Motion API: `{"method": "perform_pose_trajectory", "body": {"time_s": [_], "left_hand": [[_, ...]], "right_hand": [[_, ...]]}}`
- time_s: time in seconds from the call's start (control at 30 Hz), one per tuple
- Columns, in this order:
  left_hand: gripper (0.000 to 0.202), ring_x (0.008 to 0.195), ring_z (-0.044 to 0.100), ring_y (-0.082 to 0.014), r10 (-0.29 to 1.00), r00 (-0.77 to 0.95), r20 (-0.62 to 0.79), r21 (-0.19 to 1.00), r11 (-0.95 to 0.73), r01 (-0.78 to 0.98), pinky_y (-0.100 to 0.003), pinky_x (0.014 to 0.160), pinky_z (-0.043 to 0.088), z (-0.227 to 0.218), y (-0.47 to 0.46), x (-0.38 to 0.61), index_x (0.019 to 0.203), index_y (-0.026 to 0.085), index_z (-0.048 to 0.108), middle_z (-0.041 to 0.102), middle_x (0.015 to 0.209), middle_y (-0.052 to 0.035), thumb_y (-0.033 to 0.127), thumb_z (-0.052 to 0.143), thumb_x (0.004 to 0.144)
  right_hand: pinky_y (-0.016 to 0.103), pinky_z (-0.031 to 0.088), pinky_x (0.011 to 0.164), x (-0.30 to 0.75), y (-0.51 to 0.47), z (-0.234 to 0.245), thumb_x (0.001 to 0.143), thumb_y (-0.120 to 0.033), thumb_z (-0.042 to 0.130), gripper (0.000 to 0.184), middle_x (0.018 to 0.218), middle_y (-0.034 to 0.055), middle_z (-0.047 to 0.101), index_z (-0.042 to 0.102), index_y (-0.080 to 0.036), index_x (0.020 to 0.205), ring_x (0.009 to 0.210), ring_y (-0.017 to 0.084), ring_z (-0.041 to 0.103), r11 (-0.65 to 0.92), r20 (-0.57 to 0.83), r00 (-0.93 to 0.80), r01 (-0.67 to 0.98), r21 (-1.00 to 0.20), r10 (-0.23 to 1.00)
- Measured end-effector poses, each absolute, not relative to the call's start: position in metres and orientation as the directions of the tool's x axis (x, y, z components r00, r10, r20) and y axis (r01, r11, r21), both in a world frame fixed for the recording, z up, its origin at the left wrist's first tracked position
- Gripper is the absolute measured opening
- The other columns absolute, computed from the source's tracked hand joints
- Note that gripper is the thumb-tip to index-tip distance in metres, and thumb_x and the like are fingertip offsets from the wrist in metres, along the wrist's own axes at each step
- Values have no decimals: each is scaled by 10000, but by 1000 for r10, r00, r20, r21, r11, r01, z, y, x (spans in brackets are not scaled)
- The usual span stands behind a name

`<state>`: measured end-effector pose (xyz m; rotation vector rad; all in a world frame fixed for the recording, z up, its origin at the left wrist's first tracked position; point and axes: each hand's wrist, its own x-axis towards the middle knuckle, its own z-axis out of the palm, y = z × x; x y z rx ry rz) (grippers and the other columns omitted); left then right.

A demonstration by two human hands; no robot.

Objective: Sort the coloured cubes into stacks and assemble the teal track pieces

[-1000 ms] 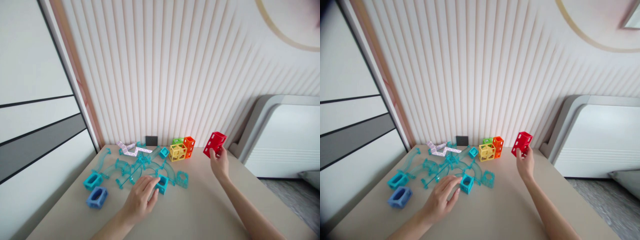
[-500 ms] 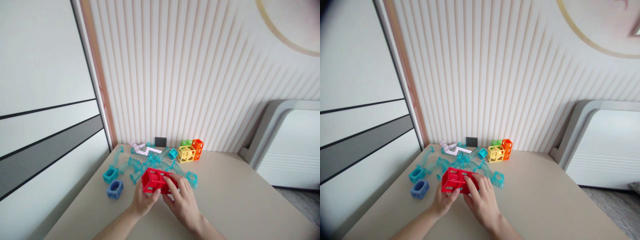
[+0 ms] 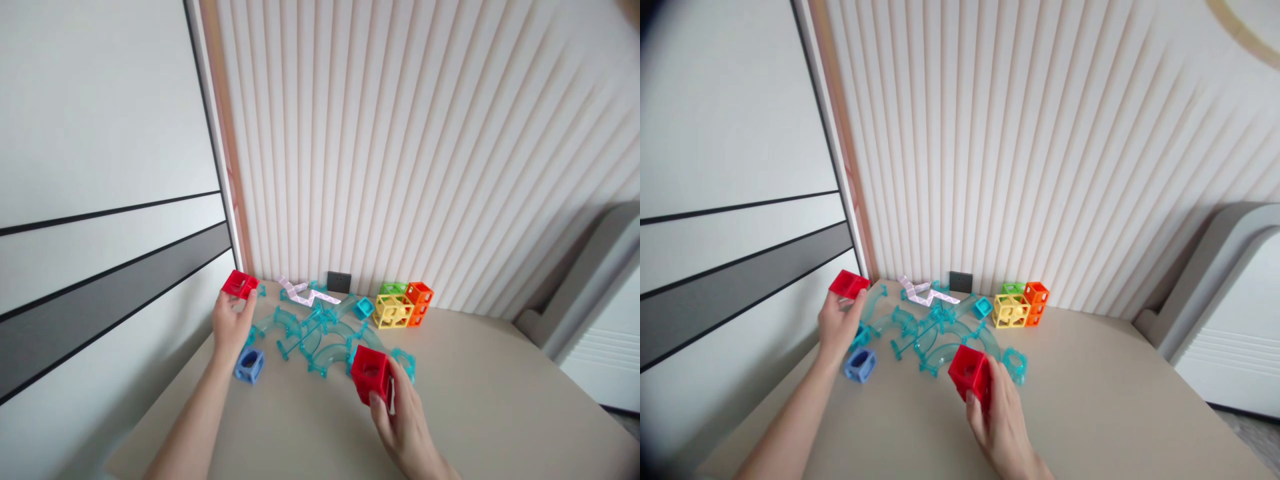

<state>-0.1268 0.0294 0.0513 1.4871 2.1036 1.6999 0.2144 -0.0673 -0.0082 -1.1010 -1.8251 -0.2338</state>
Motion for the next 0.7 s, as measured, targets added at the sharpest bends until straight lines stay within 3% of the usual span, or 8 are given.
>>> {"method": "perform_pose_trajectory", "body": {"time_s": [0.07,0.17,0.33,0.7], "left_hand": [[416,1013,698,-276,761,-550,345,654,225,722,-371,913,533,49,44,-158,1083,171,590,735,1051,-131,517,486,878],[404,1045,686,-353,777,-571,264,570,351,743,-424,888,522,33,54,-187,1000,140,622,738,1000,-192,504,503,875],[420,1042,690,-384,799,-581,159,497,444,746,-424,835,523,7,59,-200,961,131,668,745,1002,-219,514,532,856],[294,948,730,-390,854,-521,-11,512,452,731,-375,728,548,-16,80,-221,832,163,743,779,892,-170,428,619,808]], "right_hand": [[392,627,728,215,-67,-8,984,-390,475,486,1116,152,699,404,-215,1432,908,295,716,562,781,-128,765,-314,611],[374,625,708,215,-67,-6,974,-388,491,450,1084,142,698,439,-219,1388,871,279,715,568,749,-145,747,-346,647],[349,615,686,215,-69,-2,946,-376,532,420,1064,133,681,461,-220,1330,839,252,700,614,712,-220,704,-357,667],[366,615,763,220,-66,-17,980,-438,474,471,1174,163,682,431,-187,1376,965,276,708,506,620,-109,694,-513,777]]}}
